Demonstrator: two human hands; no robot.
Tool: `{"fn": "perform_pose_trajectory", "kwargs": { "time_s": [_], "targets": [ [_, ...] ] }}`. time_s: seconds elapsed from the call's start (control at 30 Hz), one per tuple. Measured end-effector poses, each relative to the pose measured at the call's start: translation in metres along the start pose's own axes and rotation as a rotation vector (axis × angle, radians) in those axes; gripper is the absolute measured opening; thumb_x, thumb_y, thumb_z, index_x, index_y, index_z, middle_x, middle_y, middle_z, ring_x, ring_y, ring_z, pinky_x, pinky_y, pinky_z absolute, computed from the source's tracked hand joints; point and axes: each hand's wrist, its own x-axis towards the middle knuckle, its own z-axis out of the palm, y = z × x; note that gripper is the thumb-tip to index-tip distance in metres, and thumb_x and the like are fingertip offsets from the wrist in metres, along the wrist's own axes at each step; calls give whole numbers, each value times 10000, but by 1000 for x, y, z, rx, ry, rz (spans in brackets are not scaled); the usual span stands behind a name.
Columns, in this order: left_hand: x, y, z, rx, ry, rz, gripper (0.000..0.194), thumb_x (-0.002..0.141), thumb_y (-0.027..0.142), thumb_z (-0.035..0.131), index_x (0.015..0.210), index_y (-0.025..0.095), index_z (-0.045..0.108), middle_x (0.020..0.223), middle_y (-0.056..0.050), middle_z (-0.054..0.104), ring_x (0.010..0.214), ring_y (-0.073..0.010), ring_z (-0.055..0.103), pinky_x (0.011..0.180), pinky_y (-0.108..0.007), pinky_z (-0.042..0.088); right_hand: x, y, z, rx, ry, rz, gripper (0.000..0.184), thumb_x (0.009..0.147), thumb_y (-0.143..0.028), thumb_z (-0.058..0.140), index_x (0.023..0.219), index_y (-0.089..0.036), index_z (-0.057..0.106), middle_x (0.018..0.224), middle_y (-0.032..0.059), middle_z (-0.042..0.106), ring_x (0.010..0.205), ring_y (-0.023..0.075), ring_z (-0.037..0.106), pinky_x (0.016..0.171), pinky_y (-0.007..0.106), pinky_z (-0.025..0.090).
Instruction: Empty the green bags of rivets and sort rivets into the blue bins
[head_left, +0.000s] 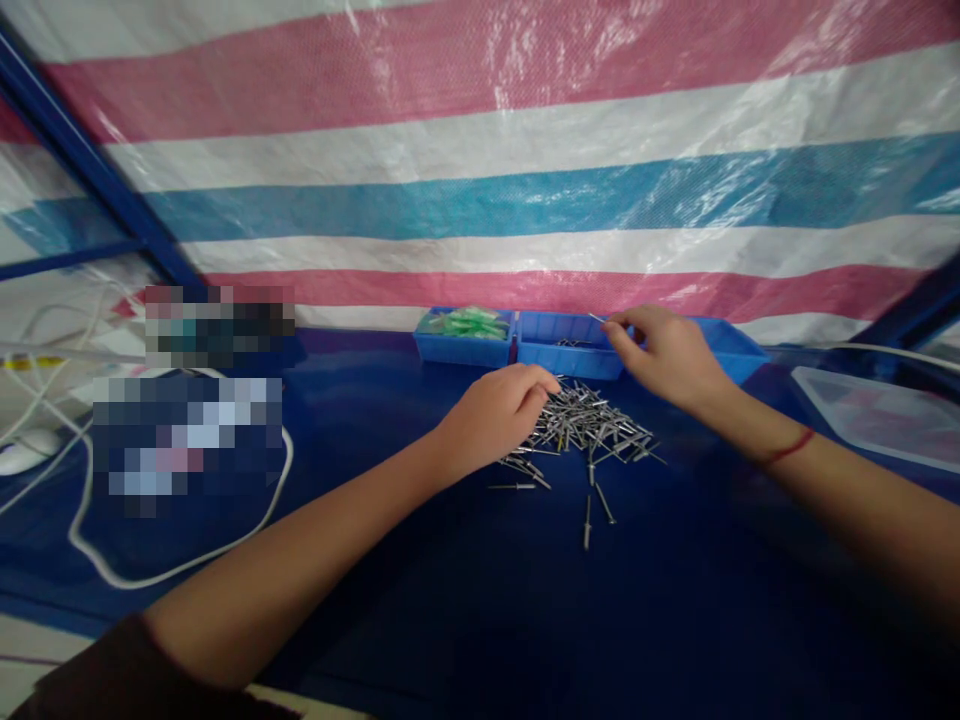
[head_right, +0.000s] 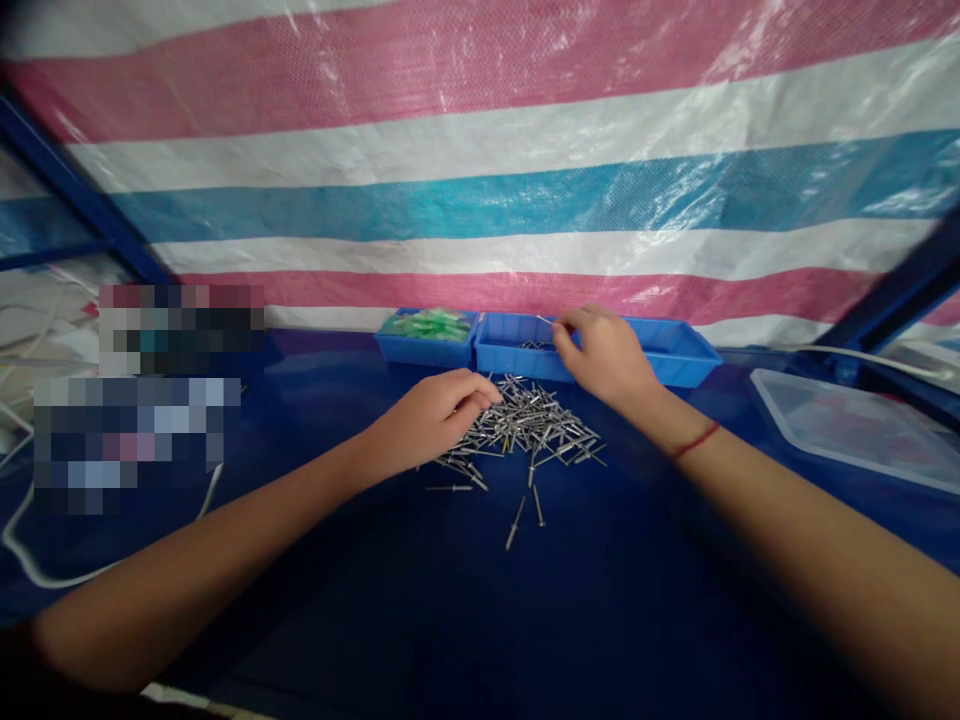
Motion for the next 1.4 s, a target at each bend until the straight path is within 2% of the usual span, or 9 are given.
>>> {"fn": "perform_pose_trajectory", "kwargs": {
  "time_s": [0.13, 0.3, 0.47, 0.57, 0.7, 0.83, 0.97, 1.07, 1.4],
  "targets": [
    [-7, -2, 0, 245, -176, 56, 170, 832, 141, 496, 900, 164, 650, 922, -51, 653, 853, -180, 610, 769, -320, 455, 17, 6, 18, -126, -36, -53, 279, 849, -283, 454, 678, -163, 638, 686, 132, 624, 674, 267, 592, 626, 398, 417],
    [-11, 2, 2, 417, -216, 110, 190, 891, 252, 493, 949, 209, 669, 932, -46, 631, 849, -190, 587, 687, -304, 407, 16, 1, 30, -139, 19, -81, 271, 841, -319, 468, 705, -175, 652, 701, 116, 642, 689, 253, 595, 662, 402, 447],
    [-12, 5, 5, 486, -192, 235, 172, 904, 287, 518, 983, 256, 667, 961, -26, 615, 899, -194, 557, 703, -311, 352, -9, -13, 20, -25, -18, -111, 227, 847, -322, 467, 818, -187, 648, 811, 99, 656, 785, 266, 595, 758, 438, 454],
    [-11, 9, 8, 535, -212, 273, 170, 883, 328, 557, 911, 217, 682, 925, -37, 632, 906, -214, 560, 703, -321, 330, -30, -19, 9, 27, -32, -125, 192, 843, -314, 475, 841, -202, 631, 865, 94, 653, 835, 274, 591, 797, 447, 443],
    [-11, 15, 11, 568, -212, 290, 142, 882, 265, 552, 863, 179, 664, 883, -39, 663, 875, -221, 573, 700, -341, 312, -54, -19, -2, 90, -35, -82, 160, 838, -311, 491, 863, -219, 619, 869, 82, 655, 825, 261, 595, 777, 430, 449],
    [-13, 19, 14, 589, -191, 260, 134, 877, 239, 537, 862, 165, 647, 882, -46, 672, 862, -232, 578, 699, -360, 317, -64, -19, 0, 165, -58, 1, 158, 823, -329, 515, 867, -224, 625, 870, 74, 660, 800, 253, 607, 737, 414, 464],
    [-15, 20, 17, 602, -153, 163, 191, 865, 323, 555, 864, 153, 643, 872, -65, 667, 853, -251, 582, 706, -372, 332, -66, -24, 4, 211, -91, -22, 158, 819, -329, 513, 844, -226, 630, 879, 72, 663, 849, 262, 609, 781, 434, 460],
    [-15, 19, 18, 600, -152, 113, 177, 871, 295, 540, 842, 159, 649, 883, -69, 653, 852, -257, 579, 691, -371, 338, -68, -29, 4, 230, -82, -34, 151, 818, -318, 509, 832, -233, 632, 874, 70, 663, 852, 265, 608, 790, 446, 460],
    [-17, 18, 19, 588, -149, 115, 167, 893, 181, 485, 851, 150, 644, 965, -69, 610, 890, -257, 542, 680, -365, 355, -73, -36, 4, 269, -103, -75, 130, 823, -284, 513, 819, -237, 634, 864, 68, 667, 834, 259, 599, 764, 446, 470]
  ]
}}
